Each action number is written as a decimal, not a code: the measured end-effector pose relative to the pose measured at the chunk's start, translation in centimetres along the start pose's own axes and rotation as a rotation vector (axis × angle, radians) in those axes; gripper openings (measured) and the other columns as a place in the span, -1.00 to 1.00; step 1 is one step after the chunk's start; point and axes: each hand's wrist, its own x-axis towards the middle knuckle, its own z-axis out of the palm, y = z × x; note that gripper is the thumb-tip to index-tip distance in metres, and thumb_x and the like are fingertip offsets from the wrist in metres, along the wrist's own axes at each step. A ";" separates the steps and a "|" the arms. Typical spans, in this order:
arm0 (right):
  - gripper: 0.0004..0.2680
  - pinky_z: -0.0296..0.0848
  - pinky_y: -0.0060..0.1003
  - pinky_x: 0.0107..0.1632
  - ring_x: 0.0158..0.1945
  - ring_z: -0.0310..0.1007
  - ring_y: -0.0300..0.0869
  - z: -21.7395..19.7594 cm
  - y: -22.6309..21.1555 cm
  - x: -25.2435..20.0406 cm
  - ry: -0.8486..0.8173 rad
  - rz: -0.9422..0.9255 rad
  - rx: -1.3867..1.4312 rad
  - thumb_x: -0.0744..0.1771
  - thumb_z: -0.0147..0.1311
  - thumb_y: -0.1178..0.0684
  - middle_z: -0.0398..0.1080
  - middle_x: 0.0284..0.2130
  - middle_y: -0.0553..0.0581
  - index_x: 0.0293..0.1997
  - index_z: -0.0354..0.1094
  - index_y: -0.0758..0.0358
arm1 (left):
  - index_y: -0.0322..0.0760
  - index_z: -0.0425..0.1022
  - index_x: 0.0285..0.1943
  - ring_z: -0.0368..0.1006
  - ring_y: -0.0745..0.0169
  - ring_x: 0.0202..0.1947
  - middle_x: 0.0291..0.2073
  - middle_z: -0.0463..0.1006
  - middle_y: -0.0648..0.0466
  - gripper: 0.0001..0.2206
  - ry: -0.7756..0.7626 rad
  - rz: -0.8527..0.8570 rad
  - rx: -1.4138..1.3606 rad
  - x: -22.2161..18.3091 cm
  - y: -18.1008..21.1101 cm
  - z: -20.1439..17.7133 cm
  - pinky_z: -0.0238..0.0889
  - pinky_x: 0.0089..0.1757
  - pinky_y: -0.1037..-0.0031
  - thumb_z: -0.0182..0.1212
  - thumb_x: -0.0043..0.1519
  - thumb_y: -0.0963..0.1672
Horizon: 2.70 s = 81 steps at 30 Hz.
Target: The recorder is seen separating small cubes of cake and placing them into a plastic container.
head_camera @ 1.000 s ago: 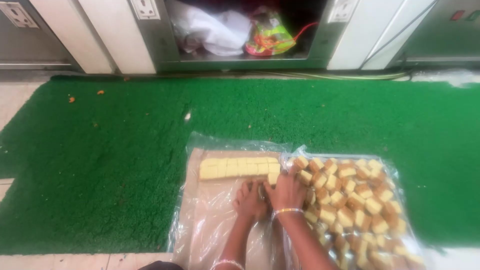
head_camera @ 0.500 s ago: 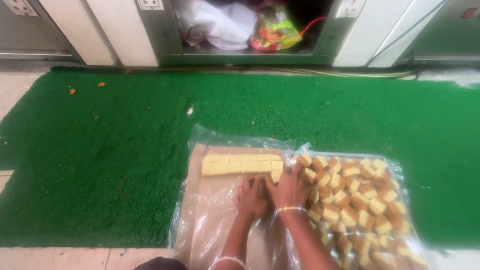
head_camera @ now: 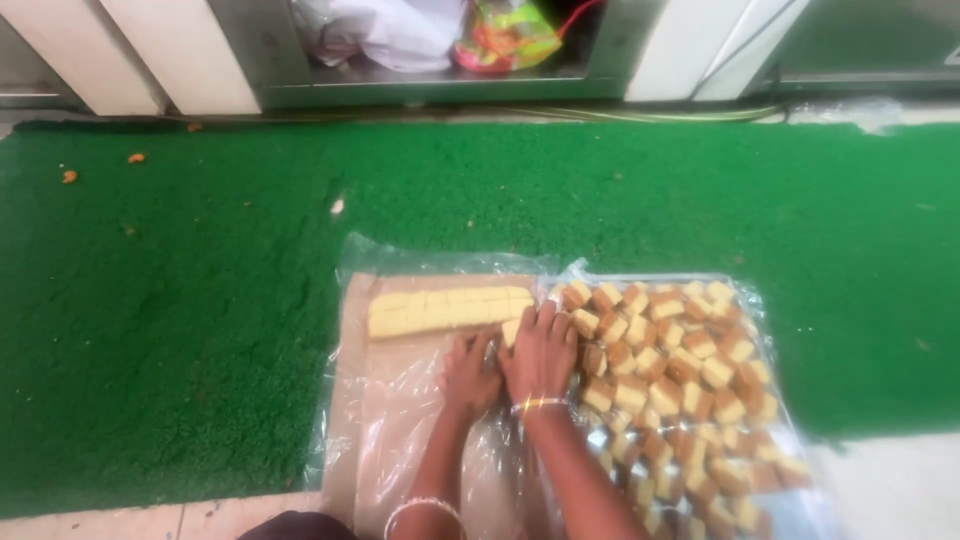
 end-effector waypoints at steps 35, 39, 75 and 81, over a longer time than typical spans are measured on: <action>-0.87 0.30 -0.17 0.19 0.00 0.39 -0.11 -3.0 1.8 -0.6 -0.058 -0.421 0.323 0.22 0.28 0.14 0.52 -0.23 0.07 -0.20 0.55 0.12 | -0.29 0.54 0.09 0.62 -0.05 -0.07 -0.07 0.65 -0.16 -0.63 0.056 0.010 -0.421 3.5 -3.3 1.5 0.45 -0.06 0.26 0.22 0.06 -0.20; -0.77 0.41 -0.14 0.12 -0.03 0.40 -0.08 -5.1 2.9 -1.4 -0.001 -0.335 0.700 0.18 0.38 0.07 0.54 -0.25 0.06 -0.14 0.54 0.13 | -0.37 0.53 0.13 0.60 0.03 -0.09 -0.08 0.64 -0.16 -0.62 0.255 0.218 -0.498 2.0 -2.0 -0.2 0.43 -0.06 0.32 0.11 0.09 -0.25; -0.79 0.56 -0.22 -0.07 -0.24 0.60 -0.06 -1.8 37.6 -16.1 -0.321 0.327 0.502 0.14 0.37 0.03 0.58 -0.31 0.23 -0.28 0.55 0.26 | 0.02 0.68 -0.10 0.38 0.11 0.09 -0.08 0.60 0.13 -0.74 -0.225 0.574 0.333 -20.1 17.3 18.7 0.08 0.22 0.14 0.44 0.01 -0.13; -0.76 0.56 -0.24 0.01 -0.14 0.62 -0.08 -0.7 37.3 -15.8 -0.310 0.195 0.562 0.09 0.46 0.16 0.59 -0.24 0.17 -0.26 0.57 0.20 | 0.00 0.71 -0.20 0.36 0.09 0.07 -0.13 0.59 0.13 -0.80 -0.201 0.649 0.417 -19.5 16.7 18.8 0.04 0.24 0.11 0.45 0.00 -0.12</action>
